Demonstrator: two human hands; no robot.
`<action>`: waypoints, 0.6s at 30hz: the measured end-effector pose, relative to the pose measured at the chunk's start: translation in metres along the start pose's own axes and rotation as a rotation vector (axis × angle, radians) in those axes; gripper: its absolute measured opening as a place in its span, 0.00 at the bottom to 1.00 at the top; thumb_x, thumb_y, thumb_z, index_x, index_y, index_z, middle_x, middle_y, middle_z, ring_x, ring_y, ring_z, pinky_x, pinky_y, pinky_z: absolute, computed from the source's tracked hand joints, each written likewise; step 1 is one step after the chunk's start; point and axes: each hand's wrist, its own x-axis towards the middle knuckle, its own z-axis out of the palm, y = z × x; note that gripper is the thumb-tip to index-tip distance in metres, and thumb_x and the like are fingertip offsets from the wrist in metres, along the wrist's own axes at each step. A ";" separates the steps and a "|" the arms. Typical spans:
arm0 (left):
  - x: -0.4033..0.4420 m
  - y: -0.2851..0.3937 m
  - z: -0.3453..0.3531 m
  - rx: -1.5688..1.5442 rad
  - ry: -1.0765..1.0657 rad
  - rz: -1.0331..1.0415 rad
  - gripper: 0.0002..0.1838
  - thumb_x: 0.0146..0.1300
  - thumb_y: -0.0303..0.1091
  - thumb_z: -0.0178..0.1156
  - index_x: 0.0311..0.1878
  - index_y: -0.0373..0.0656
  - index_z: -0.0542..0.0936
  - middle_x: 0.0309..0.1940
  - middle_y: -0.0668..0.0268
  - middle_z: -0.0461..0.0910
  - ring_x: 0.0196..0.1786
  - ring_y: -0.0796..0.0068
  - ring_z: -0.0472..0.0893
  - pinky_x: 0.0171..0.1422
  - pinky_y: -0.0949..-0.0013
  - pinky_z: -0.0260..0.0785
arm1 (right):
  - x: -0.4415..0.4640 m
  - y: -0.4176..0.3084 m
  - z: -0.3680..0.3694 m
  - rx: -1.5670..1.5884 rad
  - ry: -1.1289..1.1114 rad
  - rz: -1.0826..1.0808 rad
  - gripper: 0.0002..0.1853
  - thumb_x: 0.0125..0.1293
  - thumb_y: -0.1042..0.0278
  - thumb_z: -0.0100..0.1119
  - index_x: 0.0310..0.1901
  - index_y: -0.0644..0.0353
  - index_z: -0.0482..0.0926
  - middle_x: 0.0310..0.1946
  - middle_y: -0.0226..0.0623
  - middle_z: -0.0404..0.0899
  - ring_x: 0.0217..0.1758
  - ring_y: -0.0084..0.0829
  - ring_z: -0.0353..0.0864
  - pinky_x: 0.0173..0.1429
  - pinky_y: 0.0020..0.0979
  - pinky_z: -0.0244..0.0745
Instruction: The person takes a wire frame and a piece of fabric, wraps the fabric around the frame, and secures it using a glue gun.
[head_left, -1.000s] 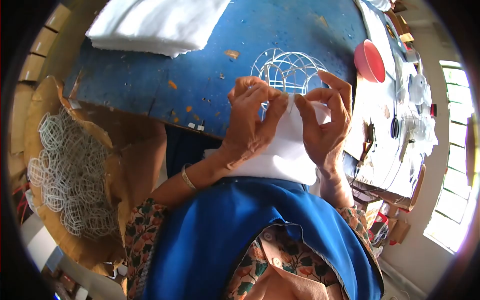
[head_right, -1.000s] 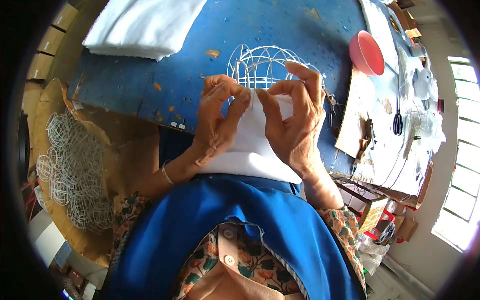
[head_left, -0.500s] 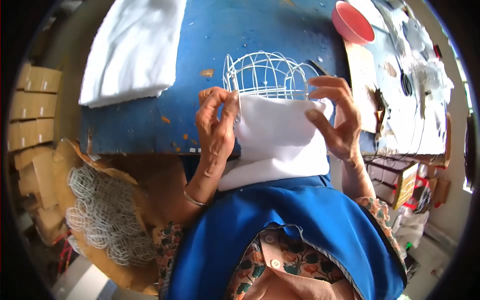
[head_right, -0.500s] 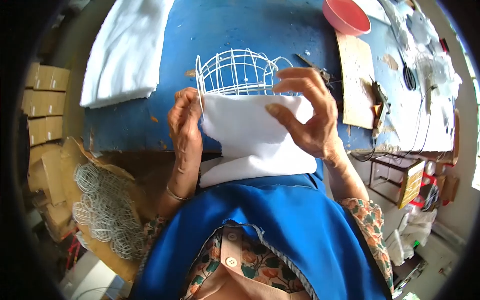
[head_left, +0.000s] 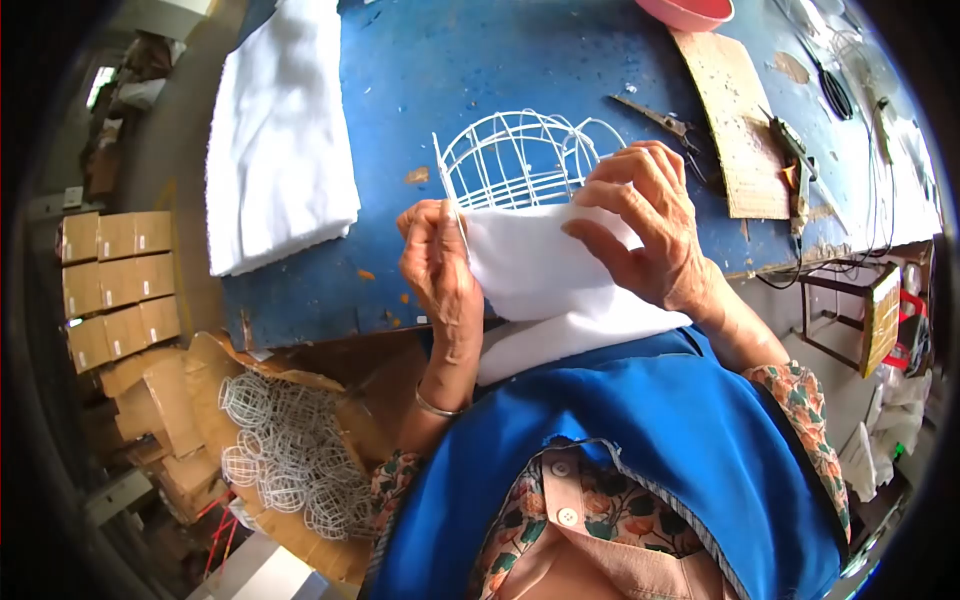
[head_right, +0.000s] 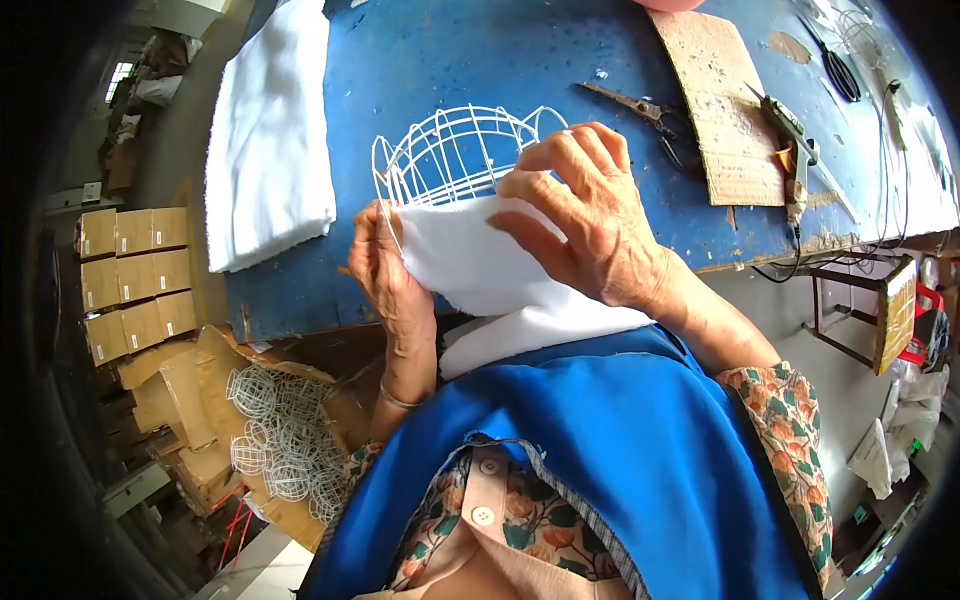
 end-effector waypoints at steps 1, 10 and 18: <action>0.001 0.001 0.002 -0.003 0.030 0.007 0.11 0.72 0.36 0.51 0.37 0.39 0.76 0.32 0.73 0.72 0.36 0.87 0.67 0.43 0.80 0.62 | 0.001 0.001 0.001 -0.024 0.016 -0.036 0.14 0.53 0.70 0.69 0.41 0.55 0.77 0.38 0.35 0.73 0.43 0.35 0.73 0.53 0.41 0.62; 0.013 0.020 0.004 0.043 0.012 0.073 0.12 0.69 0.30 0.52 0.28 0.35 0.70 0.33 0.66 0.70 0.41 0.75 0.64 0.48 0.72 0.58 | 0.012 -0.004 -0.003 -0.005 0.004 0.006 0.08 0.58 0.78 0.57 0.40 0.59 0.72 0.30 0.36 0.69 0.34 0.35 0.71 0.43 0.36 0.61; 0.009 0.019 -0.004 0.083 0.038 0.143 0.10 0.70 0.30 0.48 0.36 0.33 0.73 0.36 0.69 0.70 0.40 0.83 0.69 0.47 0.78 0.63 | 0.008 -0.010 0.000 0.050 0.004 0.065 0.06 0.61 0.79 0.55 0.38 0.59 0.72 0.27 0.35 0.72 0.30 0.35 0.73 0.40 0.34 0.62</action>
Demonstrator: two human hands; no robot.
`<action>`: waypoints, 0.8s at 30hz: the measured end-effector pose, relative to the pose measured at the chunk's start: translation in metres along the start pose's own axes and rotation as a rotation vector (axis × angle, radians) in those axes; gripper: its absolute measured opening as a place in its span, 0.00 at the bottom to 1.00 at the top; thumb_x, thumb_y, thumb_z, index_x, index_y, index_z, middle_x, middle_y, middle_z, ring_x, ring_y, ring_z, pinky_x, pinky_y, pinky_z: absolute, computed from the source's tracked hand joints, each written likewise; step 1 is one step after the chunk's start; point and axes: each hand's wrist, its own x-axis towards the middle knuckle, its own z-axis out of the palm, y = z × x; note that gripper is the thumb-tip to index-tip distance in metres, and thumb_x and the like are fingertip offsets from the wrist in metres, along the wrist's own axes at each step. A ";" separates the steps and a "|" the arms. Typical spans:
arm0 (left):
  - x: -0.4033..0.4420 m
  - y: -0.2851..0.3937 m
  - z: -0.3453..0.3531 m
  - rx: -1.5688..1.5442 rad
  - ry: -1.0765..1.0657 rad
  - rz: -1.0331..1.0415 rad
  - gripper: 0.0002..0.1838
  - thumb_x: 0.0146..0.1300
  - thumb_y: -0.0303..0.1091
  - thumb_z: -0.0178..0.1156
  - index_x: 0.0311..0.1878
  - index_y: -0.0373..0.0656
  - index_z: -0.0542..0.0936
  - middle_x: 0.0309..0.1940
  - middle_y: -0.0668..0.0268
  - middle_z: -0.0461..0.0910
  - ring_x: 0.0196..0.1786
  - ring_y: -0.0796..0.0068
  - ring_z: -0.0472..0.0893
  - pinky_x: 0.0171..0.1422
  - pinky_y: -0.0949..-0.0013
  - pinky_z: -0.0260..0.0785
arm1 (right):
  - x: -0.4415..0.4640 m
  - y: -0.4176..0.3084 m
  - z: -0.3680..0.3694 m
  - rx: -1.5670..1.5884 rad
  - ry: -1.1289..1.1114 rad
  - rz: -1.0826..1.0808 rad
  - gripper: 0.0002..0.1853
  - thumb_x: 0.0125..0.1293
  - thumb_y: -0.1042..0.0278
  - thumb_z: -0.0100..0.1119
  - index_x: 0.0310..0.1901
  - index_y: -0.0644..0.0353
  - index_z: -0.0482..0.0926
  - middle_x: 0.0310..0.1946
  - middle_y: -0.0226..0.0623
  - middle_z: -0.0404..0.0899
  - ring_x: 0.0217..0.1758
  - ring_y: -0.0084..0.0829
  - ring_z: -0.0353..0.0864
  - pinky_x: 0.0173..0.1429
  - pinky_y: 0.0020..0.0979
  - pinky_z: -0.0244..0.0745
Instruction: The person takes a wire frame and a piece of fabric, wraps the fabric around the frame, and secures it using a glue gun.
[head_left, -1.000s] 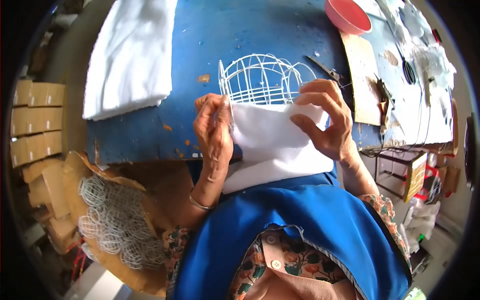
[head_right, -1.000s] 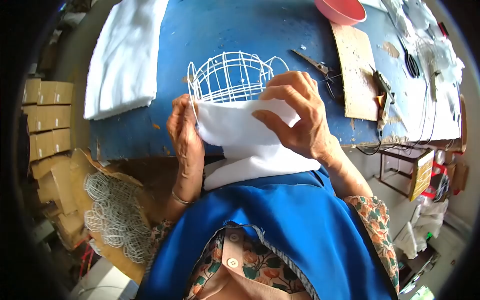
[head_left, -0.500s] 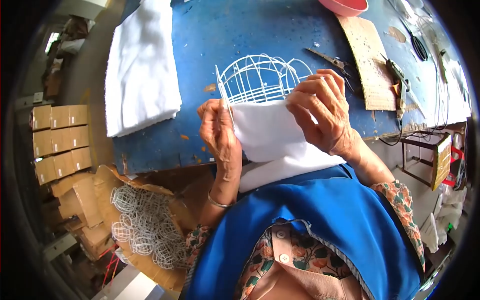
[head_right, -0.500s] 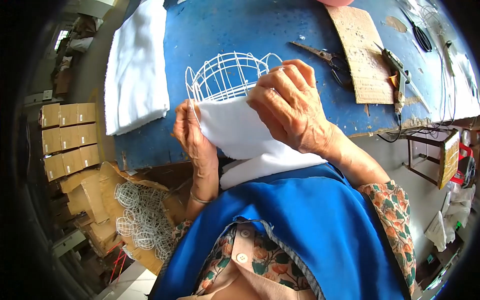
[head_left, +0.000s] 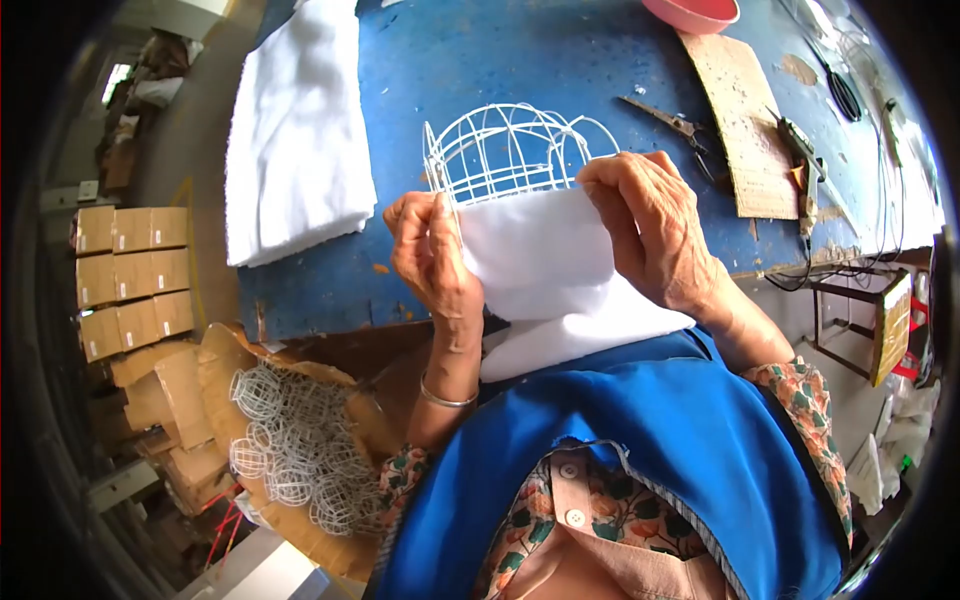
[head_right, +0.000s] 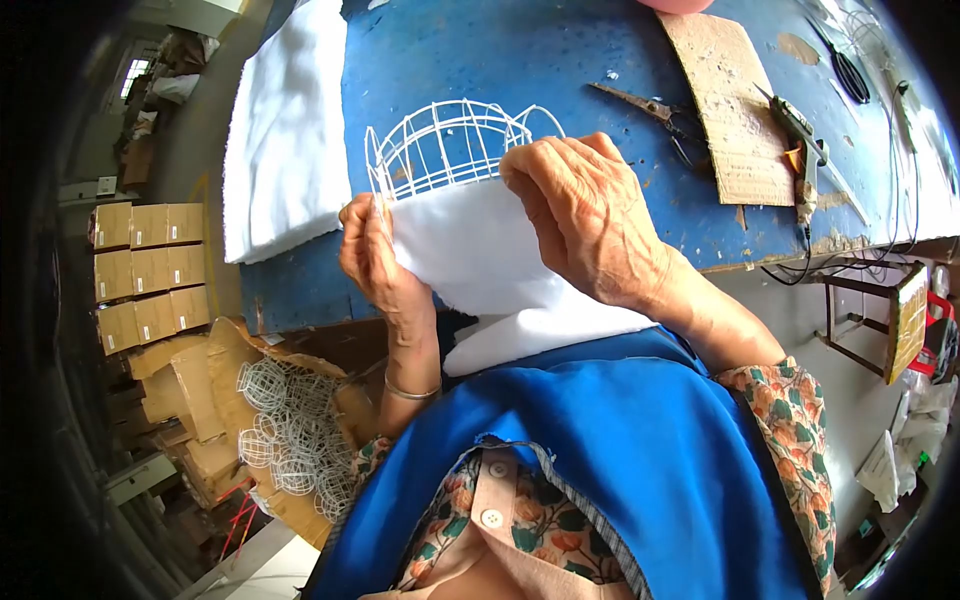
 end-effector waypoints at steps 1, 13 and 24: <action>-0.001 0.001 -0.001 -0.002 0.006 -0.007 0.10 0.70 0.30 0.48 0.38 0.31 0.73 0.37 0.68 0.71 0.40 0.83 0.70 0.48 0.78 0.63 | -0.001 0.000 0.001 0.018 0.009 -0.003 0.06 0.61 0.79 0.55 0.38 0.59 0.72 0.27 0.35 0.72 0.29 0.35 0.74 0.39 0.34 0.62; 0.030 0.041 -0.020 0.118 0.117 0.467 0.04 0.58 0.23 0.50 0.30 0.33 0.71 0.30 0.60 0.72 0.45 0.62 0.67 0.58 0.53 0.63 | 0.015 -0.030 -0.014 0.109 0.100 -0.092 0.10 0.55 0.69 0.67 0.38 0.58 0.77 0.25 0.31 0.75 0.25 0.30 0.72 0.35 0.30 0.63; 0.017 0.015 -0.029 -0.091 0.111 0.039 0.07 0.62 0.27 0.52 0.31 0.31 0.74 0.36 0.66 0.71 0.36 0.81 0.70 0.42 0.77 0.63 | -0.006 -0.011 0.011 0.318 -0.018 0.208 0.04 0.60 0.73 0.63 0.33 0.61 0.77 0.27 0.35 0.75 0.28 0.33 0.72 0.38 0.33 0.63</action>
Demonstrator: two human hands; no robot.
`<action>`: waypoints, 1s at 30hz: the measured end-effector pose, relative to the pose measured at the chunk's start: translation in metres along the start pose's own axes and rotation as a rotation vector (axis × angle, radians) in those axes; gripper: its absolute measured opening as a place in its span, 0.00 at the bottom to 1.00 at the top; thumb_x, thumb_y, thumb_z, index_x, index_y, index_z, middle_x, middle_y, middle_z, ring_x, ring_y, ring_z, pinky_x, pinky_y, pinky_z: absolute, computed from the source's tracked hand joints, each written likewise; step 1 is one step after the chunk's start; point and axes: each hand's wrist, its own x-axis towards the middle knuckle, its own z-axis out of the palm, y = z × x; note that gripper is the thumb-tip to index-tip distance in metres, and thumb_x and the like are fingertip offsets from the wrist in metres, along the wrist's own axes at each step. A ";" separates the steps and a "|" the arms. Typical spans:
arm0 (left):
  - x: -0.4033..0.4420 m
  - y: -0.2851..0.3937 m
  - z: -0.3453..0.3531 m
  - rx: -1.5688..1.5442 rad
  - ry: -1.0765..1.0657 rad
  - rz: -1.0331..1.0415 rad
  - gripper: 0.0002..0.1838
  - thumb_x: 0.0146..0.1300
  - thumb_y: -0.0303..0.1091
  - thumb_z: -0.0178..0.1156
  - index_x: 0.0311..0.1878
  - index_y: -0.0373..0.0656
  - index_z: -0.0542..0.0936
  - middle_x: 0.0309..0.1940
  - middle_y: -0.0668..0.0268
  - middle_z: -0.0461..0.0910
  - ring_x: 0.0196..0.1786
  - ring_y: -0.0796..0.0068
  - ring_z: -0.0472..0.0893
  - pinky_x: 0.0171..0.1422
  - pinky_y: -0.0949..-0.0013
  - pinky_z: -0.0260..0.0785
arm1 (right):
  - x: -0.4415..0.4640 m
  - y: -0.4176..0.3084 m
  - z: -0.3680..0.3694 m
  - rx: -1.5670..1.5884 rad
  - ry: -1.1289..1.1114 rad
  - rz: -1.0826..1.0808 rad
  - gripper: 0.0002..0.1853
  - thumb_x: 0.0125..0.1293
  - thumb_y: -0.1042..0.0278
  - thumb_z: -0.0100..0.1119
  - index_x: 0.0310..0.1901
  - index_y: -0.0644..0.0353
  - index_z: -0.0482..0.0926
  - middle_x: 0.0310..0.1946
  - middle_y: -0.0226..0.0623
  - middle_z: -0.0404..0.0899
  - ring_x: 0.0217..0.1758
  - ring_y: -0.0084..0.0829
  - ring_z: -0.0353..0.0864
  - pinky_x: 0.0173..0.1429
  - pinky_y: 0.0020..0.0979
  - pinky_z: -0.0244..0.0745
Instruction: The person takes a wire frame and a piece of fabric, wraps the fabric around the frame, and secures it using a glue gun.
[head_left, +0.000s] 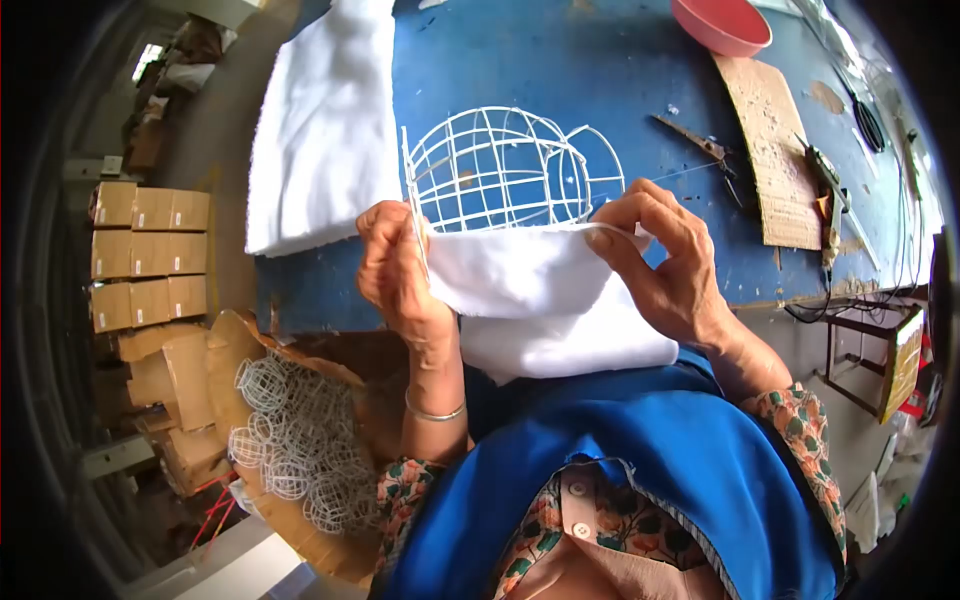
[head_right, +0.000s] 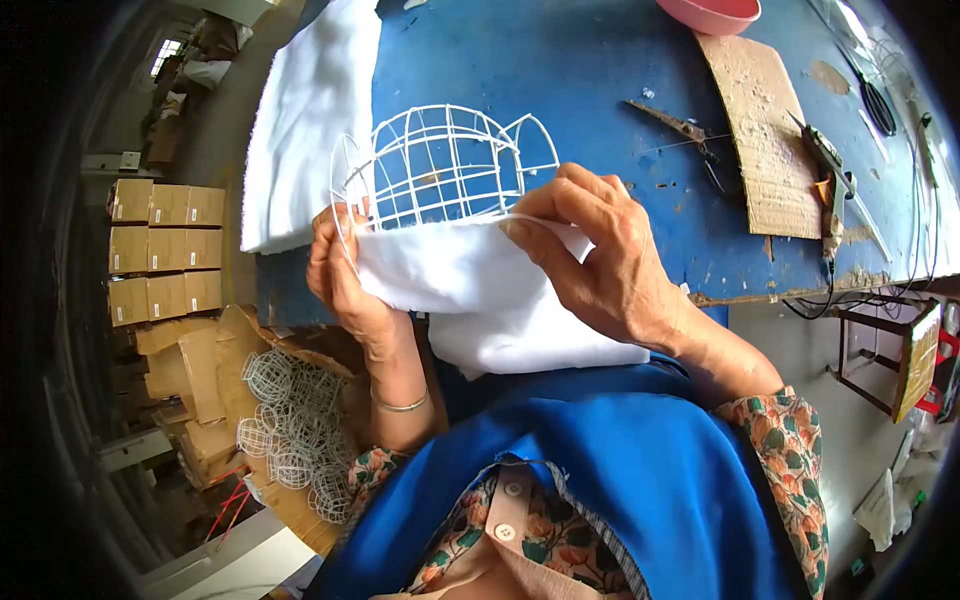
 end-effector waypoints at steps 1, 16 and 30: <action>-0.001 -0.003 -0.002 0.020 -0.007 -0.003 0.08 0.62 0.27 0.52 0.32 0.32 0.74 0.37 0.67 0.71 0.35 0.82 0.70 0.40 0.79 0.62 | -0.001 0.000 0.000 0.027 -0.002 0.039 0.04 0.60 0.73 0.63 0.33 0.61 0.77 0.27 0.35 0.75 0.28 0.33 0.72 0.38 0.33 0.63; -0.019 -0.024 -0.007 -0.101 0.091 -0.275 0.11 0.67 0.32 0.53 0.38 0.33 0.79 0.33 0.64 0.80 0.41 0.76 0.79 0.48 0.76 0.70 | 0.000 0.009 -0.001 0.125 -0.101 0.273 0.08 0.58 0.71 0.60 0.30 0.69 0.78 0.23 0.39 0.74 0.24 0.28 0.71 0.31 0.31 0.67; -0.037 -0.035 -0.014 0.003 0.076 -0.256 0.19 0.72 0.34 0.43 0.49 0.27 0.78 0.49 0.64 0.72 0.49 0.71 0.77 0.56 0.68 0.69 | -0.011 -0.003 -0.006 0.089 -0.078 0.221 0.05 0.59 0.72 0.60 0.31 0.65 0.78 0.22 0.35 0.76 0.22 0.23 0.68 0.35 0.29 0.66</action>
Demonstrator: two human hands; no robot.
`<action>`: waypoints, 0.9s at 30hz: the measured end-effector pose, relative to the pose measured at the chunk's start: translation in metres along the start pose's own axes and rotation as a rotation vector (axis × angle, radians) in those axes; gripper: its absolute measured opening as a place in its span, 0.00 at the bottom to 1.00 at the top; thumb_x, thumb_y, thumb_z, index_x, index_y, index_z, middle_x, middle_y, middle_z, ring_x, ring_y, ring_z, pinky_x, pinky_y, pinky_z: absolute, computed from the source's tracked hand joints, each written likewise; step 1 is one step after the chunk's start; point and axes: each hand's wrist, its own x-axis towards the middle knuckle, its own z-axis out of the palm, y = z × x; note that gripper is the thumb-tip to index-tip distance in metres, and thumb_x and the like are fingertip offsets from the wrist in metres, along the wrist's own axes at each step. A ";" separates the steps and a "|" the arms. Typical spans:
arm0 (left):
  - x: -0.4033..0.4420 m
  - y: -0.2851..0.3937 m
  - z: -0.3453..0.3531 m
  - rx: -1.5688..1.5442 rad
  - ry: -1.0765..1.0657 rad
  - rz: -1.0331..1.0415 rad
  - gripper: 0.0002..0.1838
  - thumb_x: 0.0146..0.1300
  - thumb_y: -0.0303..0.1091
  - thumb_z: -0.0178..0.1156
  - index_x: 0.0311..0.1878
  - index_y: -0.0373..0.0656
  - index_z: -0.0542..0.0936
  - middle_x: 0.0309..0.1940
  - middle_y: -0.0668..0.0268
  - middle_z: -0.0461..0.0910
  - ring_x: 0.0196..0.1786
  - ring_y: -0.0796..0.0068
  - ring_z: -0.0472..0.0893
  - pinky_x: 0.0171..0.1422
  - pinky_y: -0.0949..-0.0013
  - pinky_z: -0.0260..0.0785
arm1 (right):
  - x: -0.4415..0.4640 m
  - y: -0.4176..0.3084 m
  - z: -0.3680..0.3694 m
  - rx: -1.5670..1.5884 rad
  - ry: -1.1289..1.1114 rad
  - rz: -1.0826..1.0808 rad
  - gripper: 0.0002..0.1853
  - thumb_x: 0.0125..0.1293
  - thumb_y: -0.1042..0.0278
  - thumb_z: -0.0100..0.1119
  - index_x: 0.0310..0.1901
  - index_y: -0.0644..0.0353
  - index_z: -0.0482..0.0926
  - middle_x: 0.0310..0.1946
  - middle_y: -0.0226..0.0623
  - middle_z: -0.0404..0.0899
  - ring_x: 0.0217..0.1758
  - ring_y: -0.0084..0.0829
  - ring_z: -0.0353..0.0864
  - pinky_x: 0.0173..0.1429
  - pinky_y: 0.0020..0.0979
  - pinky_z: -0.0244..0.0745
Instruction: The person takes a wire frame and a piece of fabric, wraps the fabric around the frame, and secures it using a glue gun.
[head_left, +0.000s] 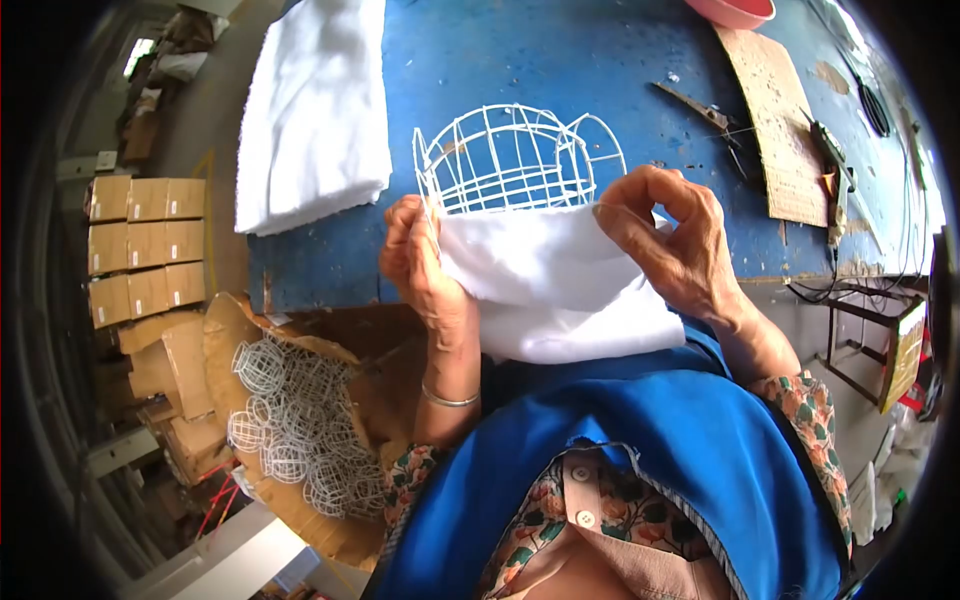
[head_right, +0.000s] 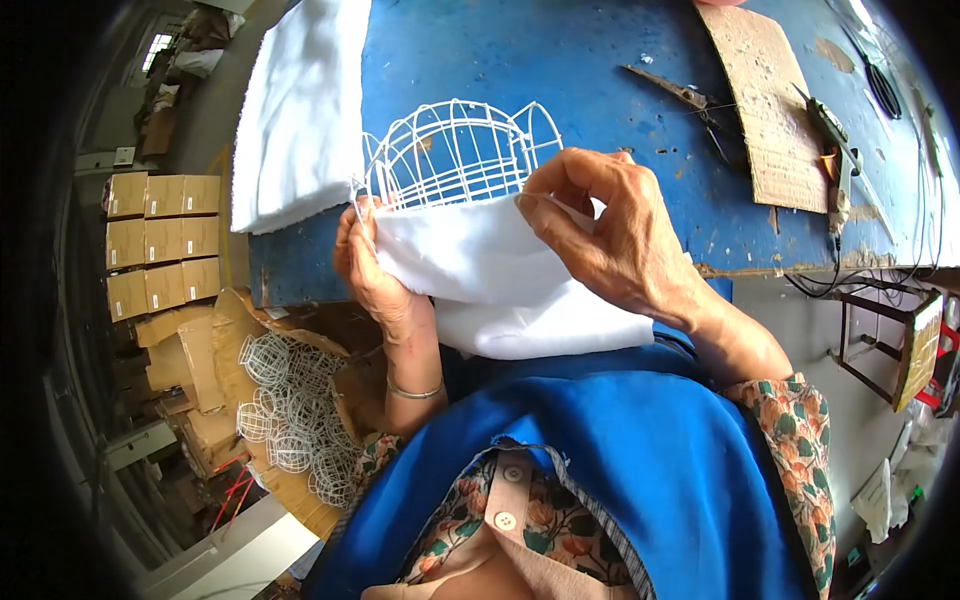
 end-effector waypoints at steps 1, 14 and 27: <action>-0.001 -0.001 -0.001 0.006 -0.003 0.001 0.19 0.72 0.34 0.43 0.49 0.27 0.78 0.50 0.64 0.72 0.50 0.71 0.77 0.57 0.67 0.69 | 0.001 0.003 0.001 -0.032 0.022 -0.045 0.05 0.59 0.73 0.60 0.31 0.65 0.77 0.20 0.35 0.75 0.20 0.23 0.67 0.33 0.28 0.65; -0.005 0.008 0.011 0.225 -0.007 0.299 0.09 0.65 0.26 0.50 0.34 0.31 0.77 0.35 0.64 0.75 0.40 0.77 0.71 0.41 0.75 0.63 | 0.001 0.005 0.002 -0.030 0.116 -0.380 0.07 0.53 0.82 0.64 0.32 0.62 0.77 0.25 0.31 0.77 0.24 0.26 0.72 0.43 0.30 0.65; -0.002 0.008 0.011 0.027 -0.053 0.172 0.11 0.65 0.28 0.50 0.28 0.33 0.74 0.28 0.66 0.72 0.36 0.77 0.66 0.38 0.75 0.58 | -0.003 0.013 0.012 0.084 0.133 0.040 0.04 0.58 0.74 0.62 0.34 0.64 0.79 0.25 0.34 0.79 0.29 0.24 0.75 0.40 0.28 0.71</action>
